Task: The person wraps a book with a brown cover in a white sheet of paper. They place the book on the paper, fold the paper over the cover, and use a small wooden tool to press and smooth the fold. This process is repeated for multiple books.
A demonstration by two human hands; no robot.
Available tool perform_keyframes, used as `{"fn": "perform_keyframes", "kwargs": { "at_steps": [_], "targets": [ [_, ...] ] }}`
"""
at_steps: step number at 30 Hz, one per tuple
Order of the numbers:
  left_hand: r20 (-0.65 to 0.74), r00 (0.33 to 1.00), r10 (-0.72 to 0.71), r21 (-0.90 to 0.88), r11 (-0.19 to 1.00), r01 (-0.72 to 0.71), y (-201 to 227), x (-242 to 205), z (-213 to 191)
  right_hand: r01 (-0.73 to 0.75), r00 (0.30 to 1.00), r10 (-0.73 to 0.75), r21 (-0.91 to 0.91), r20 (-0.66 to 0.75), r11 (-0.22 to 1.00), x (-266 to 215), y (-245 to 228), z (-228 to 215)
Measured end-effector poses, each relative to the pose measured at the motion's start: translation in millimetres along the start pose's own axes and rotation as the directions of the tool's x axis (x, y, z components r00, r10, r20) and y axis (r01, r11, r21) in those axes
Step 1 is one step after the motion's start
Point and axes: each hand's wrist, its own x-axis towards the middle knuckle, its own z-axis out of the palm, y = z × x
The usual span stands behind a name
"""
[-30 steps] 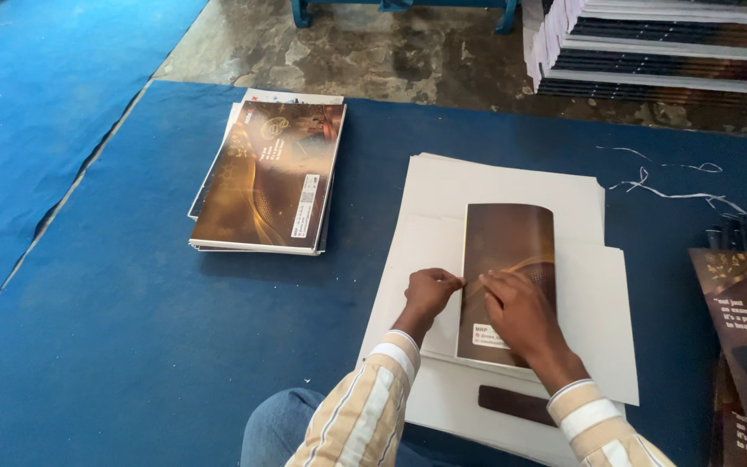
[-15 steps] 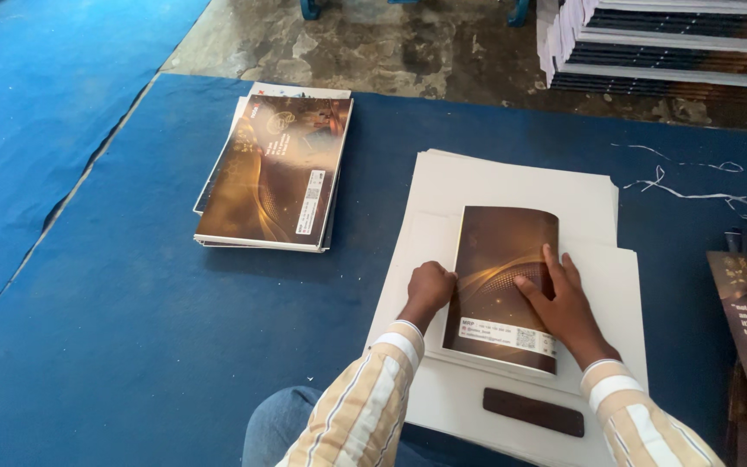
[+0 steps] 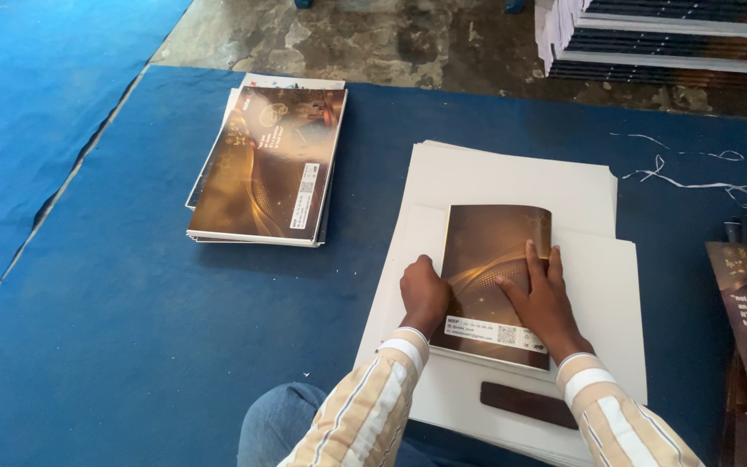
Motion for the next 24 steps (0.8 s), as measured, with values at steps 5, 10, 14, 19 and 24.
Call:
{"fn": "perform_keyframes", "kwargs": {
  "at_steps": [5, 10, 14, 19, 24],
  "targets": [
    [0.012, 1.0, -0.004, -0.009, 1.0, 0.004, 6.7, -2.0, -11.5, 0.007, 1.0, -0.007, -0.025, -0.005, 1.0, 2.0, 0.1, 3.7],
    [-0.02, 1.0, 0.015, -0.011, 1.0, -0.015, 8.0, -1.5, -13.7, -0.002, 1.0, 0.003, -0.068, 0.003, 0.998, 1.8, -4.0, 5.0],
    [-0.029, 0.999, 0.015, -0.009, 1.0, -0.015, 7.8, -1.5, -14.0, -0.021, 1.0, 0.022, -0.07, 0.009, 0.997, 1.5, -8.2, 5.6],
    [-0.057, 0.998, 0.023, -0.016, 1.0, -0.024, 3.3, -0.1, -9.0, 0.025, 0.999, -0.028, -0.115, -0.026, 0.993, 0.5, -8.4, 9.7],
    [-0.082, 0.991, 0.102, 0.053, 0.994, -0.098, -6.9, 5.6, 3.8, 0.023, 0.999, -0.03, -0.149, -0.046, 0.989, 1.1, -6.8, 14.4]
  ]
}}
